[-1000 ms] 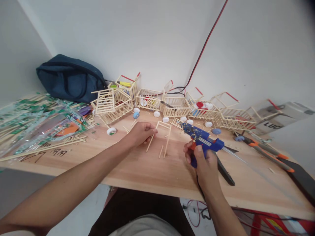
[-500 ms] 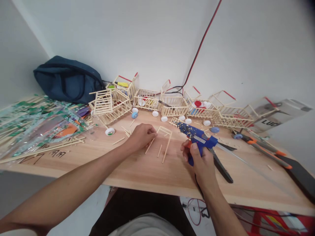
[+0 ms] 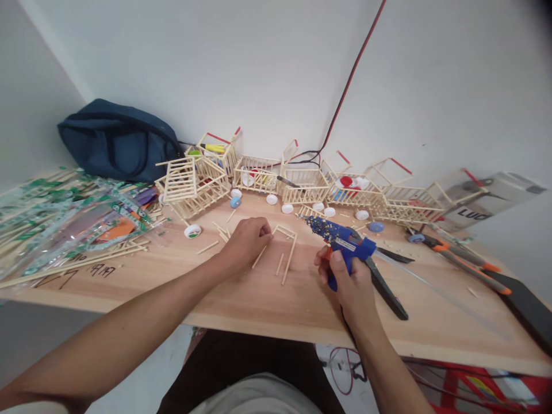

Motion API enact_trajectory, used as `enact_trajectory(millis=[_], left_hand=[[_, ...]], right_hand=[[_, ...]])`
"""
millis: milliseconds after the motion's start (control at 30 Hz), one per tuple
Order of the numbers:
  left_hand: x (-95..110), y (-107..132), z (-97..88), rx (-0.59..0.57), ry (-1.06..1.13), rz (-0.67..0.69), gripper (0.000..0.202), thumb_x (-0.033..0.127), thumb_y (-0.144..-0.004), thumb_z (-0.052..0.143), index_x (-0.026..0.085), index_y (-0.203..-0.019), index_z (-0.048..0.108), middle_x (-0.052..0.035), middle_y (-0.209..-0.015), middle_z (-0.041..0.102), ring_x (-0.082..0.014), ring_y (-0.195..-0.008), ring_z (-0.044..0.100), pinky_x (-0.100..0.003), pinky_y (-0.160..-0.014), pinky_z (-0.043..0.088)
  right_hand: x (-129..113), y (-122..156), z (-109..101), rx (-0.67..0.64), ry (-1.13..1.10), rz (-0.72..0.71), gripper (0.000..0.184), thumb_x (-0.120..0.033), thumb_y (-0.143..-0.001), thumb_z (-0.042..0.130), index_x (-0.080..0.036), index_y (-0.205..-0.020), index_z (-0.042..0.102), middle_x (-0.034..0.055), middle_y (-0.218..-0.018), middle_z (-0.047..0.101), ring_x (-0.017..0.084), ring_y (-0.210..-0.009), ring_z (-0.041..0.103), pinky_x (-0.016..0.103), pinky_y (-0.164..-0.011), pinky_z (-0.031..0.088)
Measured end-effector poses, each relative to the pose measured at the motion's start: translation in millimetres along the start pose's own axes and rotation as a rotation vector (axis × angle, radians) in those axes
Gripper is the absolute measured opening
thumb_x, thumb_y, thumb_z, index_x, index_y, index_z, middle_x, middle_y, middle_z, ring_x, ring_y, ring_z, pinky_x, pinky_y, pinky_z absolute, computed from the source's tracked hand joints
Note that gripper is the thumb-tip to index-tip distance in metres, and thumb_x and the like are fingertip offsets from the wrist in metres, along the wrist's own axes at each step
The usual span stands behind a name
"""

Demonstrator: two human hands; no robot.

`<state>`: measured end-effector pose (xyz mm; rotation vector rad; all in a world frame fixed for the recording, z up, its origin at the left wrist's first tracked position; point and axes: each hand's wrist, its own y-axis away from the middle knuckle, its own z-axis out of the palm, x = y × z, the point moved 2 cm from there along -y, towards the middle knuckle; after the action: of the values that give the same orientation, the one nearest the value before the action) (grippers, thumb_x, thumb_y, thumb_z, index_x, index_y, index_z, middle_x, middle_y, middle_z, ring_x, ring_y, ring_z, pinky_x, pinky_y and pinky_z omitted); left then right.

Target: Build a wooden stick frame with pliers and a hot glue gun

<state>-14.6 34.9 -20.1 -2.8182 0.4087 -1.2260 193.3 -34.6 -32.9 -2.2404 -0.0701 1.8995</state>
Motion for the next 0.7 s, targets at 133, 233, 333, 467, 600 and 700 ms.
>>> enact_trajectory(millis=[133, 233, 333, 467, 600, 700], left_hand=[[10.4, 11.1, -0.2, 0.018, -0.178, 0.082, 0.006, 0.021, -0.082, 0.053, 0.019, -0.084, 0.059, -0.0016, -0.072, 0.062, -0.0161, -0.067, 0.053, -0.026, -0.059, 0.03], [20.0, 19.6, 4.7, -0.115, -0.263, 0.143, 0.017, 0.033, -0.084, 0.055, 0.019, -0.075, 0.057, -0.0033, -0.075, 0.063, -0.0178, -0.07, 0.054, -0.027, -0.058, 0.029], [24.6, 25.1, 9.5, -0.18, -0.386, 0.183, 0.019, 0.036, -0.082, 0.056, 0.018, -0.075, 0.057, -0.0049, -0.076, 0.064, -0.02, -0.071, 0.056, -0.028, -0.058, 0.028], [23.0, 28.1, 14.1, -0.224, -0.459, 0.242, 0.011, 0.022, -0.081, 0.051, 0.018, -0.074, 0.058, -0.0065, -0.078, 0.065, -0.021, -0.073, 0.058, -0.03, -0.061, 0.032], [20.9, 29.9, 15.2, -0.238, -0.412, 0.301, 0.012, 0.016, -0.079, 0.049, 0.018, -0.072, 0.058, -0.007, -0.076, 0.065, -0.0209, -0.071, 0.058, -0.03, -0.062, 0.034], [21.8, 27.6, 11.0, -0.238, -0.288, 0.266, 0.009, 0.017, -0.078, 0.052, 0.018, -0.073, 0.06, -0.0049, -0.074, 0.065, -0.0187, -0.069, 0.056, -0.028, -0.062, 0.034]], right_hand=[[-1.0, 0.1, 0.0, 0.004, 0.003, -0.002, 0.039, -0.054, -0.087, 0.05, -0.017, -0.082, 0.061, -0.0001, -0.059, 0.055, 0.011, -0.051, 0.046, 0.024, -0.051, 0.035], [-1.4, 0.2, -0.2, 0.0, 0.001, -0.005, 0.038, -0.052, -0.089, 0.05, -0.017, -0.081, 0.06, 0.0004, -0.061, 0.056, 0.011, -0.052, 0.046, 0.024, -0.051, 0.036], [-0.8, 0.2, -0.7, 0.011, 0.013, -0.001, 0.038, -0.052, -0.089, 0.049, -0.016, -0.081, 0.06, 0.0013, -0.064, 0.057, 0.01, -0.053, 0.047, 0.024, -0.051, 0.036], [0.3, 0.1, -0.8, 0.018, 0.02, 0.005, 0.039, -0.053, -0.089, 0.05, -0.016, -0.083, 0.061, 0.0021, -0.065, 0.059, 0.011, -0.052, 0.048, 0.024, -0.05, 0.036], [0.0, 0.0, -0.5, 0.016, 0.028, 0.003, 0.038, -0.052, -0.089, 0.05, -0.016, -0.083, 0.061, 0.0023, -0.066, 0.06, 0.011, -0.054, 0.048, 0.024, -0.051, 0.037], [-0.6, 0.0, -0.3, 0.015, 0.033, 0.003, 0.036, -0.05, -0.09, 0.049, -0.017, -0.083, 0.061, 0.0018, -0.066, 0.059, 0.011, -0.053, 0.048, 0.024, -0.052, 0.036]])
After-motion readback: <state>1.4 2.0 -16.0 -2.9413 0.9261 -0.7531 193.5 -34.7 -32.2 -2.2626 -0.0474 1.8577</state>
